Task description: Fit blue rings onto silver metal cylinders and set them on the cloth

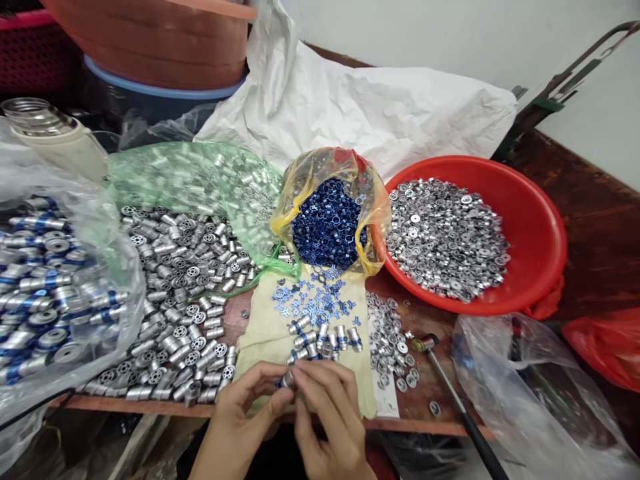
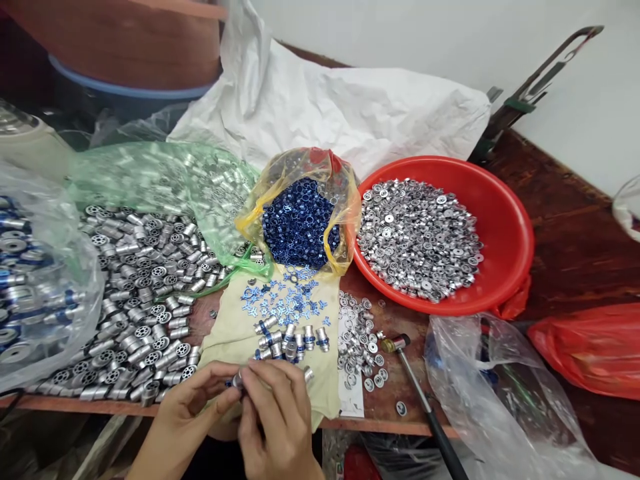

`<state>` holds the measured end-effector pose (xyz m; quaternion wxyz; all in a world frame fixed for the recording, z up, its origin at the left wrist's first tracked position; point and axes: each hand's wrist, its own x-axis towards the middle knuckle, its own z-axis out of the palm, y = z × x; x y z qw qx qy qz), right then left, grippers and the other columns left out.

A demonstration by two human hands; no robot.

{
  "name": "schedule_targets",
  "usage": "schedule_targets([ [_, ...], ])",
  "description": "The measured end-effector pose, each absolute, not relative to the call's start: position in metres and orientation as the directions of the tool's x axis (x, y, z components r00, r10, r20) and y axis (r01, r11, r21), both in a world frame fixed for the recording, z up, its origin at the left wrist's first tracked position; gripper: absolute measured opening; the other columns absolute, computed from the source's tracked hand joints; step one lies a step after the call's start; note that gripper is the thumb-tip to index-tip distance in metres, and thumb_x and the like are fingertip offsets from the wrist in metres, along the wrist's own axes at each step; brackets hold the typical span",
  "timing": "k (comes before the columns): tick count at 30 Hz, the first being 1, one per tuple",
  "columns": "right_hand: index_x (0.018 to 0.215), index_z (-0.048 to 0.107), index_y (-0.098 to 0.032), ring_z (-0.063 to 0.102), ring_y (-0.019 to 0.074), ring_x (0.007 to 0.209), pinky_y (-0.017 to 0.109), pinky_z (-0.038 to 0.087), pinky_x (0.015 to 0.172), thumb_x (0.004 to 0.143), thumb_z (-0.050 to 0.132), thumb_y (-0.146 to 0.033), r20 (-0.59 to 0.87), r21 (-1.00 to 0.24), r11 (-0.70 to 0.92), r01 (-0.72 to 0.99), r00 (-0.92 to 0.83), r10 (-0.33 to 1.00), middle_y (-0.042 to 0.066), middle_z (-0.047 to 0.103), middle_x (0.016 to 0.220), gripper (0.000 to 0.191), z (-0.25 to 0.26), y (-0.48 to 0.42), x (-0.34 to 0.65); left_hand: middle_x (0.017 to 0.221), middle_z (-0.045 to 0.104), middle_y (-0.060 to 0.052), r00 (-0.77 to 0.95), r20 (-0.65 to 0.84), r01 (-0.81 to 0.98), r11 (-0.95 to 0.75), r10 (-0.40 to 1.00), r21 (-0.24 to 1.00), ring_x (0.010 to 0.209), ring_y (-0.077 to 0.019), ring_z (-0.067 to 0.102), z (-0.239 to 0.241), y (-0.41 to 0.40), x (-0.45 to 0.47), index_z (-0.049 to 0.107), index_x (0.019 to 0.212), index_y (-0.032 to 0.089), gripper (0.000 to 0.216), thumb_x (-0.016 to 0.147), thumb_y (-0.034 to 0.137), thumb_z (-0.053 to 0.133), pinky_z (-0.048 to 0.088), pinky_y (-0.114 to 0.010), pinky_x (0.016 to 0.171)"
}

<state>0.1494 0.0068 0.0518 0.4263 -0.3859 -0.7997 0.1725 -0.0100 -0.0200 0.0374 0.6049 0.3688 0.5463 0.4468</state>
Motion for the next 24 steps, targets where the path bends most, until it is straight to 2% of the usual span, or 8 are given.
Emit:
schedule_targets([
  [5, 0.126, 0.058, -0.012, 0.064, 0.0256, 0.099, 0.040, 0.056, 0.088, 0.088, 0.057, -0.010, 0.595, -0.526, 0.669, 0.526, -0.335, 0.731, 0.012, 0.069, 0.103, 0.038, 0.040, 0.004, 0.138, 0.090, 0.079, -0.002, 0.057, -0.346, -0.151, 0.350, 0.937, 0.924, 0.085, -0.0210, 0.074, 0.033, -0.024, -0.015, 0.073, 0.100, 0.024, 0.024, 0.091, 0.044, 0.066, 0.058, -0.027, 0.079],
  [7, 0.127, 0.057, -0.013, 0.064, 0.0255, 0.102, 0.038, 0.055, 0.091, 0.093, 0.055, -0.016, 0.564, -0.494, 0.680, 0.541, -0.396, 0.725, 0.012, 0.069, 0.105, 0.034, 0.040, 0.006, 0.136, 0.088, 0.079, -0.002, -0.006, -0.315, -0.037, 0.314, 0.949, 0.949, 0.083, -0.0220, 0.074, 0.028, -0.025, -0.019, 0.072, 0.102, 0.024, 0.025, 0.092, 0.045, 0.064, 0.059, -0.029, 0.076],
  [9, 0.136, 0.051, -0.010, 0.060, 0.0295, 0.115, 0.041, 0.053, 0.097, 0.098, 0.054, -0.033, 0.502, -0.444, 0.682, 0.581, -0.469, 0.727, 0.016, 0.066, 0.119, 0.045, 0.044, 0.016, 0.137, 0.092, 0.079, -0.003, -0.186, -0.161, 0.215, 0.200, 0.969, 0.956, 0.087, -0.0246, 0.073, 0.022, -0.022, -0.022, 0.072, 0.103, 0.026, 0.022, 0.092, 0.043, 0.065, 0.058, -0.034, 0.081],
  [12, 0.143, 0.045, -0.007, 0.056, 0.0336, 0.120, 0.046, 0.052, 0.096, 0.100, 0.052, -0.043, 0.403, -0.341, 0.606, 0.719, -0.470, 0.785, 0.020, 0.061, 0.128, 0.056, 0.055, 0.052, 0.142, 0.107, 0.078, -0.005, -0.205, 0.227, 0.674, -0.032, 0.952, 0.738, 0.107, -0.0318, 0.066, 0.021, -0.007, -0.030, 0.072, 0.106, 0.030, 0.017, 0.091, 0.035, 0.066, 0.049, -0.046, 0.094],
  [14, 0.128, 0.057, -0.013, 0.060, 0.0304, 0.108, 0.044, 0.054, 0.089, 0.100, 0.053, -0.028, 0.326, -0.268, 0.537, 0.800, -0.449, 0.832, 0.015, 0.065, 0.116, 0.032, 0.062, 0.085, 0.145, 0.116, 0.075, -0.007, -0.066, 0.322, 0.833, -0.126, 0.945, 0.539, 0.113, -0.0333, 0.062, 0.028, 0.012, -0.041, 0.070, 0.115, 0.030, 0.023, 0.094, 0.032, 0.062, 0.047, -0.047, 0.093],
  [18, 0.097, 0.065, -0.019, 0.059, 0.0282, 0.091, 0.042, 0.052, 0.080, 0.097, 0.054, -0.013, 0.266, -0.209, 0.511, 0.834, -0.454, 0.850, 0.010, 0.065, 0.096, 0.012, 0.072, 0.139, 0.142, 0.111, 0.072, -0.018, -0.159, 0.210, 0.963, 0.104, 0.965, 0.248, 0.104, -0.0378, 0.060, 0.049, 0.066, -0.075, 0.067, 0.119, 0.015, 0.029, 0.098, 0.026, 0.049, 0.047, -0.051, 0.086],
  [21, 0.094, 0.064, -0.016, 0.057, 0.0285, 0.089, 0.042, 0.051, 0.077, 0.095, 0.057, -0.011, 0.264, -0.189, 0.507, 0.841, -0.454, 0.851, 0.011, 0.064, 0.095, 0.009, 0.075, 0.155, 0.131, 0.098, 0.073, -0.022, -0.166, 0.154, 0.966, 0.129, 0.974, 0.224, 0.101, -0.0423, 0.062, 0.051, 0.097, -0.094, 0.072, 0.099, 0.010, 0.020, 0.089, 0.014, 0.056, 0.047, -0.053, 0.086],
  [24, 0.095, 0.065, -0.020, 0.058, 0.0253, 0.092, 0.037, 0.051, 0.079, 0.091, 0.068, -0.018, 0.246, -0.196, 0.601, 0.775, -0.554, 0.795, 0.007, 0.065, 0.097, 0.005, 0.071, 0.151, 0.111, 0.098, 0.072, -0.023, -0.160, 0.122, 0.955, 0.123, 0.980, 0.269, 0.102, -0.0439, 0.062, 0.043, 0.107, -0.098, 0.073, 0.097, 0.010, 0.019, 0.085, 0.013, 0.058, 0.047, -0.054, 0.087],
])
